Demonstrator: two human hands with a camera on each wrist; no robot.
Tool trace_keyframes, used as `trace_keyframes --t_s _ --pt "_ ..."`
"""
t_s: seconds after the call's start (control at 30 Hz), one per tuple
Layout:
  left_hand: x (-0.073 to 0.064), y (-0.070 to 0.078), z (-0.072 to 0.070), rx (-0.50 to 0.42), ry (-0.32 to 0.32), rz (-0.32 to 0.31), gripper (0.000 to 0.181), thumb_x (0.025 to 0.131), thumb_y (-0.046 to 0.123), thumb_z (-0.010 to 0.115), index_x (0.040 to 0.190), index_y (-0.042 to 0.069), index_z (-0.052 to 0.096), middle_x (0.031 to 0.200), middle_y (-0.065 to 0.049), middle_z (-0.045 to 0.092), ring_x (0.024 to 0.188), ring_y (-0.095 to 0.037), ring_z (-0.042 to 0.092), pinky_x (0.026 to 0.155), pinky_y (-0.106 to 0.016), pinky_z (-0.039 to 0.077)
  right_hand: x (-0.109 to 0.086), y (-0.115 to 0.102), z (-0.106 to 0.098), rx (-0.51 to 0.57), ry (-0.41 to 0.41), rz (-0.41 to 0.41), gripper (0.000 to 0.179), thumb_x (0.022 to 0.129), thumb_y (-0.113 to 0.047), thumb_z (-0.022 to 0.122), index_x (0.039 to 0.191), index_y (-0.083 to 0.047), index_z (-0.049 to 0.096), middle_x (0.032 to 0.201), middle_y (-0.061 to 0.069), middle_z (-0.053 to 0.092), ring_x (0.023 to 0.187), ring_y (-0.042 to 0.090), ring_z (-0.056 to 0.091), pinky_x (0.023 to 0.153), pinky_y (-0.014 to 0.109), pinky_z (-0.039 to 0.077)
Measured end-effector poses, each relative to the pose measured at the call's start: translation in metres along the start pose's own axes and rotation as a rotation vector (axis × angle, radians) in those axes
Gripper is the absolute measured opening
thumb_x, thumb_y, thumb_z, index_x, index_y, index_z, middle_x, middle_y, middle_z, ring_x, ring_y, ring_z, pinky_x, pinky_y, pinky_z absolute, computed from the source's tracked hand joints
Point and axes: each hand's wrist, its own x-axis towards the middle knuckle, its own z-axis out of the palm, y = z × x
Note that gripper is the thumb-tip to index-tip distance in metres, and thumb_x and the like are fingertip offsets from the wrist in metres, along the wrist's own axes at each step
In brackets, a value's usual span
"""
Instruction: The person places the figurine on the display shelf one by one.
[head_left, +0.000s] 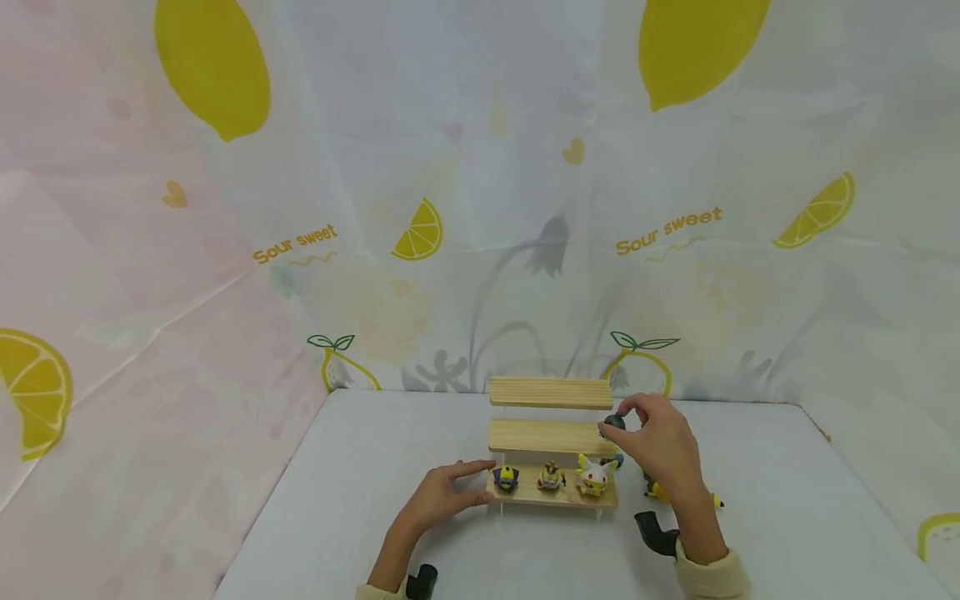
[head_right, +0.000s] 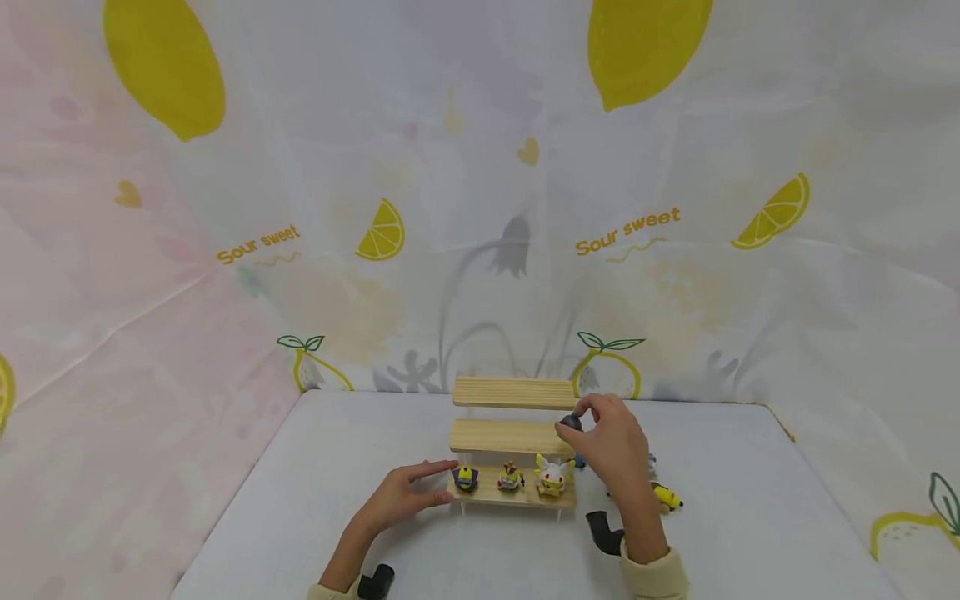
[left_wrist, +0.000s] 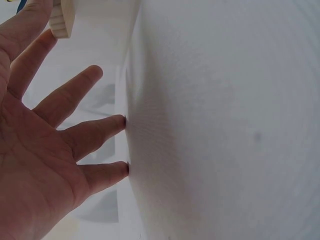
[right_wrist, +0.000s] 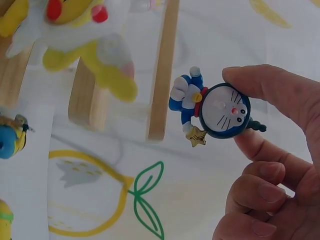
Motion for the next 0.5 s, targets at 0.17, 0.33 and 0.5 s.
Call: trace_keyframes --t_s 0.17,0.33,0.5 --pt "0.001 -0.002 0.0 0.009 -0.001 -0.001 0.05 0.083 0.039 0.079 0.128 0.021 0.068 0.129 0.006 0.064 0.134 -0.04 0.044 0.112 -0.058 0.031 0.005 -0.014 0.012 0.021 -0.038 0.029 0.03 0.075 -0.027 0.087 0.09 -0.01 0.067 0.081 0.005 0.049 0.069 0.02 0.042 0.053 0.03 0.03" --pt "0.001 -0.003 -0.001 0.007 -0.002 0.011 0.051 0.082 0.04 0.079 0.128 0.021 0.068 0.128 0.007 0.065 0.133 -0.039 0.045 0.111 -0.057 0.031 0.01 -0.026 0.025 0.042 -0.042 0.02 0.029 0.074 -0.028 0.087 0.089 -0.012 0.067 0.084 0.004 0.052 0.072 0.02 0.044 0.056 0.031 0.034" --pt "0.001 -0.003 -0.001 0.017 -0.004 0.007 0.051 0.082 0.041 0.079 0.128 0.022 0.068 0.128 0.006 0.065 0.133 -0.04 0.044 0.111 -0.057 0.032 0.014 -0.038 0.038 0.078 -0.06 0.018 0.028 0.075 -0.03 0.086 0.087 -0.014 0.066 0.091 0.007 0.058 0.077 0.022 0.048 0.059 0.032 0.038"
